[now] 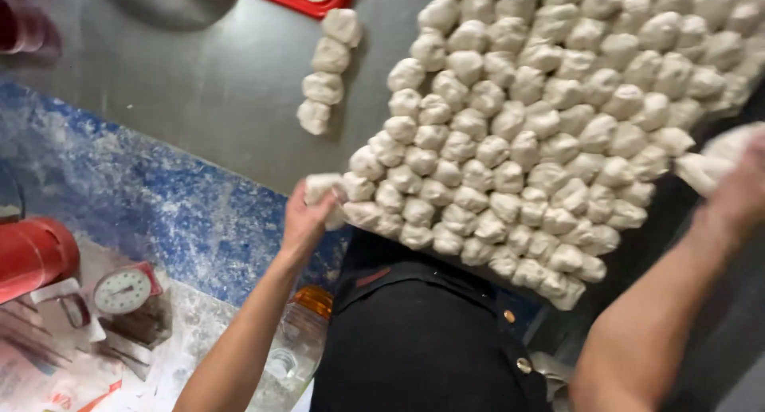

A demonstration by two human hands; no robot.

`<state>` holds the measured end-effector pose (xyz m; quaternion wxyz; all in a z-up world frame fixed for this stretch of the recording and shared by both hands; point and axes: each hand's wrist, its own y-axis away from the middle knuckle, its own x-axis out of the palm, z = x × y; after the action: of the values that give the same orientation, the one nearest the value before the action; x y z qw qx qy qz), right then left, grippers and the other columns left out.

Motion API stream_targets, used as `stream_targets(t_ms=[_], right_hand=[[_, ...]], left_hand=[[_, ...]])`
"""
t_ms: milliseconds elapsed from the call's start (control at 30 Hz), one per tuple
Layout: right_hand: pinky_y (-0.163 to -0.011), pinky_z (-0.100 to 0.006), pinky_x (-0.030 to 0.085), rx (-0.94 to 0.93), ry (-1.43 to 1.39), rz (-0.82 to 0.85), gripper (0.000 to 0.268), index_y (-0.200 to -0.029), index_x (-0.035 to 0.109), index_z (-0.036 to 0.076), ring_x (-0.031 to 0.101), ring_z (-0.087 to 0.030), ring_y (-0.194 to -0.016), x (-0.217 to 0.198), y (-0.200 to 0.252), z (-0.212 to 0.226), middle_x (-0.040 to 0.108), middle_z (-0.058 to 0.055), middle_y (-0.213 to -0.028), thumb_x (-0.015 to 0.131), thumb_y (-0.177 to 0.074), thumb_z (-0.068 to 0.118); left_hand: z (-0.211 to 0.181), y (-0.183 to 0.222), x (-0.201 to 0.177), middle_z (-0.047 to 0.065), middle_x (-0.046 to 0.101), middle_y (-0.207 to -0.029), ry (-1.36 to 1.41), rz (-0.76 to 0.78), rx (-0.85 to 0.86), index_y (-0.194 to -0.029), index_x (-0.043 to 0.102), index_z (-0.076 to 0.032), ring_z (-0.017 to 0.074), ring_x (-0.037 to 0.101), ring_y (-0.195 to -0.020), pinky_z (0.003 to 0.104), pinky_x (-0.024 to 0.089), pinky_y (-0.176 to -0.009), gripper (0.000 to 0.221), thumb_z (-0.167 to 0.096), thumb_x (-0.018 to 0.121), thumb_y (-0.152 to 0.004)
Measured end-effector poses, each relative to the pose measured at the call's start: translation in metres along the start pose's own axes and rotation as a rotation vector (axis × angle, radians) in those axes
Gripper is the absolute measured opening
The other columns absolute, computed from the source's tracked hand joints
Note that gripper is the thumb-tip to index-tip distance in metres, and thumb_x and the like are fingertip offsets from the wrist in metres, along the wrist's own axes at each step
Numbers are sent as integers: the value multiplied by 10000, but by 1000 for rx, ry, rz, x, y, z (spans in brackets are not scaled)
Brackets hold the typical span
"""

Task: Preparing and filling steamed buns with seasoned meat and hard-boiled egg.

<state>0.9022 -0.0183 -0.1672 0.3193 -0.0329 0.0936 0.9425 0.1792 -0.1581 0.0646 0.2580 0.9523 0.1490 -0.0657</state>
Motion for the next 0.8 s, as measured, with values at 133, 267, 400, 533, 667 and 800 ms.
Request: stream_targets(t_ms=[133, 267, 400, 533, 667, 800], right_hand=[[-907, -393, 673, -4, -57, 32, 291, -1258, 699, -5, 746, -249, -1051, -24, 76, 51, 707, -130, -1183, 642, -1155, 261], [-737, -396, 532, 132, 117, -59, 322, -1226, 672, 46, 686, -253, -921, 100, 194, 237, 711, -87, -1113, 579, -1119, 335], [-938, -339, 545, -341, -51, 114, 212, -1190, 582, -15, 606, -180, -1002, 103, 260, 179, 615, -66, -1131, 719, -1038, 40], [-1024, -304, 565, -166, -17, 170, 278, -1201, 541, 81, 593, -119, -1106, 217, 362, 210, 598, -4, -1204, 777, -1055, 65], [-995, -305, 549, 91, -146, 674, 460, -1383, 470, 30, 607, -174, -1125, 308, 449, 256, 576, -87, -1286, 698, -999, 140], [-918, -343, 568, 45, -232, 954, 809, -1559, 204, 51, 555, -206, -1224, 344, 483, 350, 436, -103, -1456, 672, -901, 103]], left_hand=[[-4, -60, -34, 134, 655, -1266, -210, -67, 152, -1457, 486, -51, 225, 641, -1127, 346, 532, -976, 630, -163, 745, -893], [2, -93, -43, 267, 490, -1327, -693, -79, 414, -1489, 444, -27, 403, 535, -1217, 451, 469, -1046, 753, -111, 792, -826], [-5, -89, -43, 243, 484, -1415, -699, -59, 491, -1531, 444, -57, 418, 540, -1292, 449, 459, -1124, 765, -220, 778, -863], [-57, -44, -38, 281, 445, -1463, -1060, -333, 681, -1489, 427, -19, 445, 488, -1298, 546, 376, -1051, 896, -436, 844, -815], [-56, -21, -36, 149, 562, -1471, -63, 484, 261, -1542, 437, -82, 243, 520, -1376, 394, 416, -1165, 685, -341, 720, -975], [-71, -49, -36, 150, 678, -1210, 307, 506, -60, -1382, 575, -19, 233, 658, -1069, 380, 560, -897, 539, -298, 748, -955]])
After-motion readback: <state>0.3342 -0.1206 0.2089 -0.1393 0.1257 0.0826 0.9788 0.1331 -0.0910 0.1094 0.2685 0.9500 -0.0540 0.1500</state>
